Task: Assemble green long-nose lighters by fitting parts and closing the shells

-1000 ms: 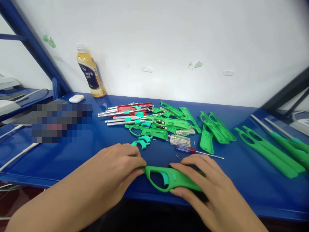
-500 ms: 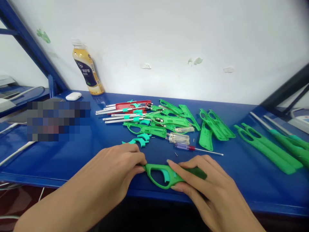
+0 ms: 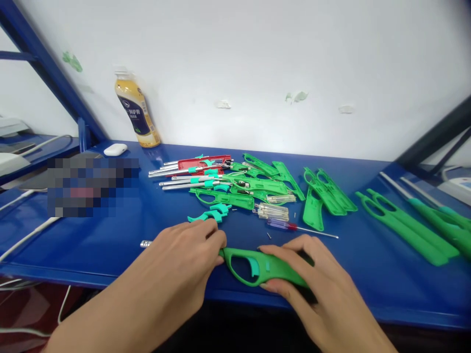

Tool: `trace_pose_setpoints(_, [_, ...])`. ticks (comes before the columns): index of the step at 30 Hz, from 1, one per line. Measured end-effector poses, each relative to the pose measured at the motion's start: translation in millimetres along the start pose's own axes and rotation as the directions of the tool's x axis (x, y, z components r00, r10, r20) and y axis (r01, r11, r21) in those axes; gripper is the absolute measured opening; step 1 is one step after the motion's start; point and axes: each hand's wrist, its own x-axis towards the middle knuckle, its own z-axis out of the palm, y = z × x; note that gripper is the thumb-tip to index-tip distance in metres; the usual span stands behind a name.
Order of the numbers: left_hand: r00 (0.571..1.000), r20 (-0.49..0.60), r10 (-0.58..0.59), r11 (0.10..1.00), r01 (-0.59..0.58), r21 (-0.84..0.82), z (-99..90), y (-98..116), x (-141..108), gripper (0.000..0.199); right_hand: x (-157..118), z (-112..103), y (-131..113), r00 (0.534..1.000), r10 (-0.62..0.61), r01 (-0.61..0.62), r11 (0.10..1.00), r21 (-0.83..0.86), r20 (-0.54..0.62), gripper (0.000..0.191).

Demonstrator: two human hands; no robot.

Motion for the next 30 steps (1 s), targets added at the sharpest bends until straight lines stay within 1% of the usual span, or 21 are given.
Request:
trace_pose_setpoints(2, [1.000, -0.013, 0.026, 0.998, -0.025, 0.059, -2.0, 0.9, 2.8, 0.025, 1.5, -1.7, -3.1, 1.000, 0.020, -0.020, 1.000, 0.012, -0.020, 0.034])
trace_pose_setpoints(4, [0.996, -0.058, 0.068, 0.992, -0.062, 0.106, -5.4, 3.0, 6.4, 0.025, 4.1, -4.9, -7.4, 0.999, 0.042, -0.040, 0.998, 0.042, -0.025, 0.029])
trace_pose_setpoints(8, [0.977, -0.150, 0.150, 0.985, -0.136, 0.103, -14.8, 7.9, 12.6, 0.024, 5.4, -9.8, -11.1, 0.996, 0.090, -0.088, 0.991, 0.105, -0.015, 0.022])
trace_pose_setpoints(9, [0.972, -0.168, 0.167, 0.984, -0.155, 0.083, -16.9, 8.0, 13.2, 0.025, 3.6, -9.6, -9.4, 0.995, 0.102, -0.099, 0.990, 0.104, -0.023, 0.022])
trace_pose_setpoints(11, [0.959, -0.201, 0.199, 0.980, -0.195, 0.039, -20.2, 5.2, 13.1, 0.022, -2.5, -7.5, -2.5, 0.990, 0.120, -0.113, 0.990, 0.086, -0.074, 0.027])
trace_pose_setpoints(12, [0.956, -0.212, 0.204, 0.979, -0.202, 0.030, -21.4, 2.3, 12.6, 0.018, -6.1, -6.1, 1.9, 0.987, 0.127, -0.120, 0.990, 0.072, -0.101, 0.030])
trace_pose_setpoints(13, [0.955, -0.220, 0.197, 0.980, -0.194, 0.036, -22.4, -1.4, 12.2, 0.018, -9.4, -4.7, 6.3, 0.983, 0.134, -0.127, 0.990, 0.057, -0.126, 0.033])
trace_pose_setpoints(15, [0.957, -0.236, 0.169, 0.985, -0.153, 0.085, -24.1, -9.4, 12.1, 0.036, -13.7, -3.3, 13.0, 0.977, 0.136, -0.133, 0.991, 0.029, -0.164, 0.037])
trace_pose_setpoints(16, [0.956, -0.241, 0.170, 0.983, -0.147, 0.108, -24.9, -12.9, 12.6, 0.039, -14.4, -3.3, 14.6, 0.976, 0.130, -0.130, 0.991, 0.012, -0.176, 0.037])
trace_pose_setpoints(17, [0.954, -0.240, 0.180, 0.981, -0.156, 0.116, -25.6, -15.3, 13.5, 0.034, -14.2, -3.9, 15.1, 0.975, 0.121, -0.124, 0.992, -0.006, -0.186, 0.036])
trace_pose_setpoints(19, [0.951, -0.214, 0.223, 0.974, -0.210, 0.083, -26.5, -16.2, 15.4, 0.017, -12.6, -5.6, 13.2, 0.975, 0.091, -0.100, 0.994, -0.033, -0.203, 0.035])
trace_pose_setpoints(20, [0.951, -0.192, 0.243, 0.970, -0.236, 0.057, -26.6, -14.7, 16.2, 0.016, -11.9, -6.4, 11.6, 0.974, 0.077, -0.088, 0.995, -0.043, -0.213, 0.035])
trace_pose_setpoints(22, [0.954, -0.151, 0.259, 0.966, -0.258, 0.027, -25.9, -9.2, 16.7, 0.020, -12.1, -7.4, 8.8, 0.973, 0.063, -0.076, 0.996, -0.051, -0.221, 0.035])
trace_pose_setpoints(24, [0.952, -0.146, 0.269, 0.963, -0.264, 0.053, -24.9, -2.7, 16.5, 0.023, -14.0, -7.7, 7.6, 0.971, 0.057, -0.071, 0.996, -0.051, -0.230, 0.035])
trace_pose_setpoints(27, [0.940, -0.198, 0.276, 0.958, -0.254, 0.131, -23.8, 4.9, 17.6, 0.030, -16.2, -8.9, 8.5, 0.969, 0.063, -0.074, 0.997, -0.036, -0.239, 0.035])
trace_pose_setpoints(30, [0.913, -0.275, 0.302, 0.948, -0.258, 0.186, -22.1, 8.8, 21.0, 0.036, -14.1, -12.4, 9.4, 0.972, 0.084, -0.086, 0.996, -0.002, -0.221, 0.035])
